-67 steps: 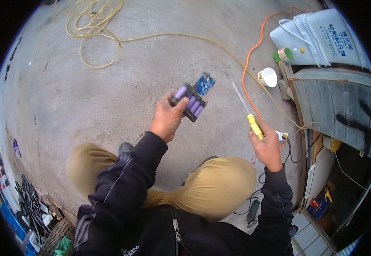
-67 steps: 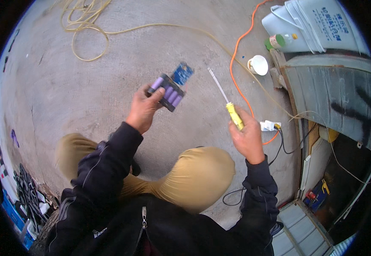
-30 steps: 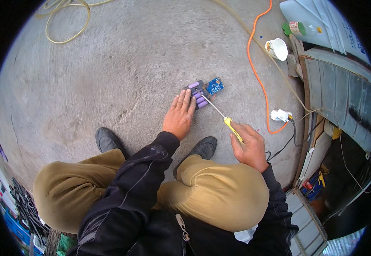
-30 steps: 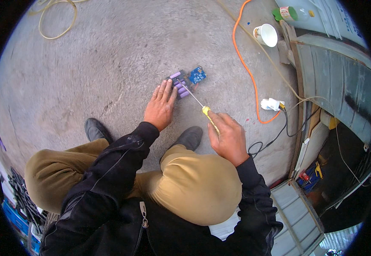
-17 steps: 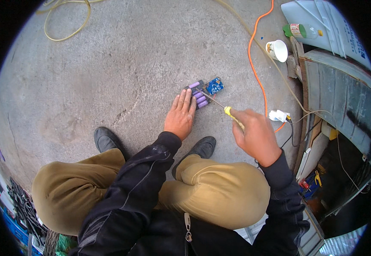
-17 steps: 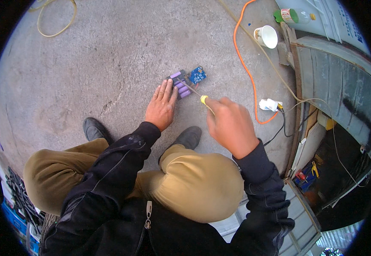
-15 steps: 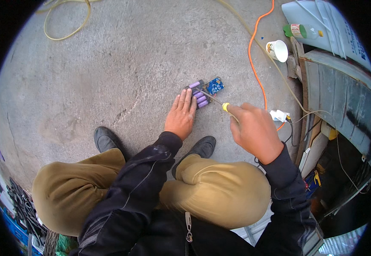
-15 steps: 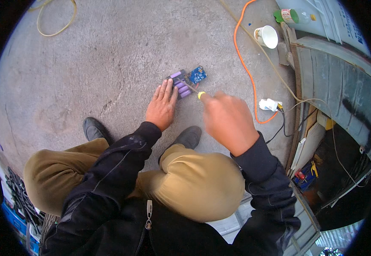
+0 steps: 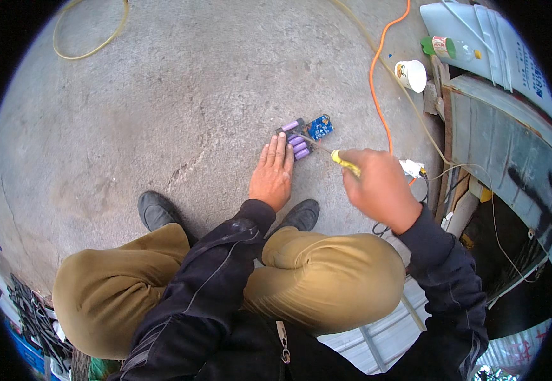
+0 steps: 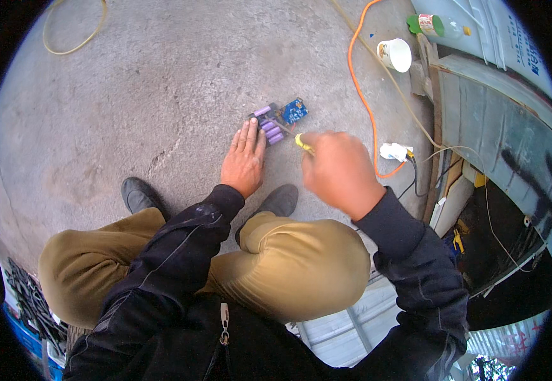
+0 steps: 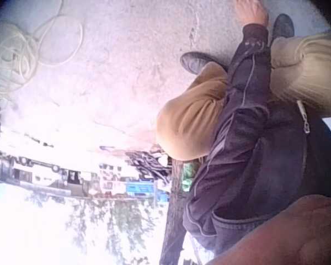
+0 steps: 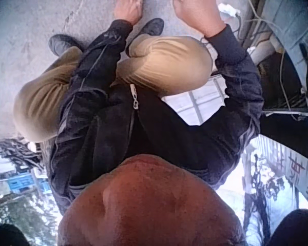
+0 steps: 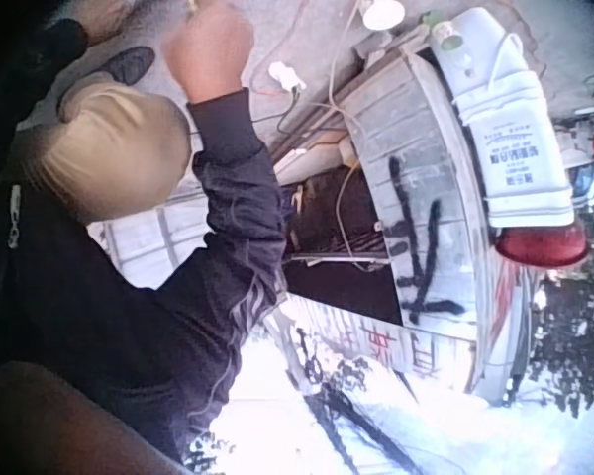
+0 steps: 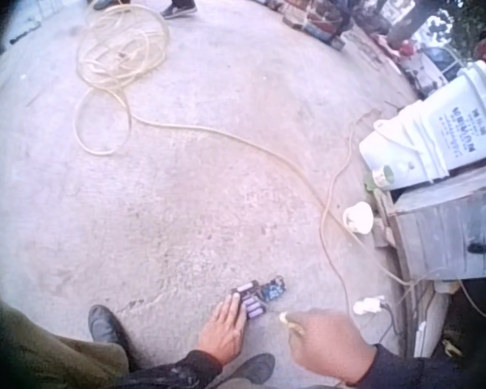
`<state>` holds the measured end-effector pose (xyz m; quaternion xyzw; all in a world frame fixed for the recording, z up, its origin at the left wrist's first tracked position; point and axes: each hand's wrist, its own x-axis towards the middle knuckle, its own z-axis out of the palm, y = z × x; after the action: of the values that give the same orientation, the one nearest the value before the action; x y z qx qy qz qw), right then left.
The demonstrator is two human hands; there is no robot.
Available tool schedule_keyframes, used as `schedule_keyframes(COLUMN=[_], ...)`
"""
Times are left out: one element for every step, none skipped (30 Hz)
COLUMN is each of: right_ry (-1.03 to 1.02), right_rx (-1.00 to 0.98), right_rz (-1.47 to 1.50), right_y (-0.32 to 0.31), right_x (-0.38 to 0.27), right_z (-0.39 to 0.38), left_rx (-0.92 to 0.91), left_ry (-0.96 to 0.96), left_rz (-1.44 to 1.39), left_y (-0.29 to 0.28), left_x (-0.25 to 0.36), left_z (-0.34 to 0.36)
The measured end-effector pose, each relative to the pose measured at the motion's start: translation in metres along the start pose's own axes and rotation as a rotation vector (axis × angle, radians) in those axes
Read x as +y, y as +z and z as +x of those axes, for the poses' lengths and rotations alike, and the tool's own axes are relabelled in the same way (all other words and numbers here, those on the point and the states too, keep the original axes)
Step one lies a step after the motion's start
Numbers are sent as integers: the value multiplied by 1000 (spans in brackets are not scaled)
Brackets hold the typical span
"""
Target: The person sits on the ground and uses a screwdriver to pry and adjust a battery pack with purple cylindrical cells and a blue circuit board. They repeatedly open and close the pack, then place it on a metal surface and walk into a cluttered workshop.
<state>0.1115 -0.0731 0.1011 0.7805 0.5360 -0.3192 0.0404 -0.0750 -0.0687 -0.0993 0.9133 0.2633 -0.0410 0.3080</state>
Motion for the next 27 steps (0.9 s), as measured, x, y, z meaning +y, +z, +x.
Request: schedule_keyframes(right_ry=[60,91,121,154,96,45,-21,-96,-187,-276,-347,-415,-483,-469,-456,-454,-326,-210,-87,-34,23,61,112,117,98,78,53], right_rx=[39,26,11,6,-4,-2,-15,-46,-92,-140,-117,-92,-67,-81,-96,-122,-91,-70,-26,-43,-38,-24,-82,-102,-117,-134,-144], right_rz=[152,192,231,252,212,156,98,-83,-267,-450,-502,-553,-604,-629,-654,-665,-491,-306,-127,-50,25,115,188,198,208,221,129], right_y=[0,0,0,-1,0,0,-2,-4,-7,-10,-10,-9,-8,-6,-4,-2,-2,-3,-3,-4,-3,-1,-5,-9,-12,-15,-18], right_x=[5,9,12,14,14,14,14,13,13,12,10,7,4,2,-1,-2,0,4,7,12,15,18,26,32,37,43,49], right_z=[2,3,4,5,5,5,4,4,3,2,1,0,-1,-2,-3,-4,-2,0,2,5,8,9,14,17,20,24,29], left_rx=[-2,-3,5,13,3,16,13,12,13,13,6,10,8,6,14,20,9,20,16,16,23,24,-7,21,18,7,9], left_ry=[-1,-4,0,1,-3,-2,-2,-3,-3,-2,-1,6,11,14,14,15,10,14,14,10,5,10,10,18,16,13,18], left_rz=[-5,-10,-20,-30,-37,-45,-49,-51,-50,-49,-44,-35,-22,-8,-19,-30,-37,-43,-45,-48,-43,-41,-40,-39,-34,-29,-20], left_y=[0,1,2,2,3,3,4,4,4,5,5,5,5,5,5,5,5,6,6,6,7,7,7,7,8,8,8], left_x=[0,0,-1,-1,-1,-2,-2,-2,-2,-2,-2,-2,-2,-3,-3,-3,-3,-3,-3,-3,-3,-4,-3,-3,-3,-3,-3], left_z=[0,-1,-1,-1,-1,-2,-2,-1,-2,-2,-2,-2,-2,-3,-3,-3,-3,-4,-4,-5,-5,-6,-7,-7,-7,-8,-8])
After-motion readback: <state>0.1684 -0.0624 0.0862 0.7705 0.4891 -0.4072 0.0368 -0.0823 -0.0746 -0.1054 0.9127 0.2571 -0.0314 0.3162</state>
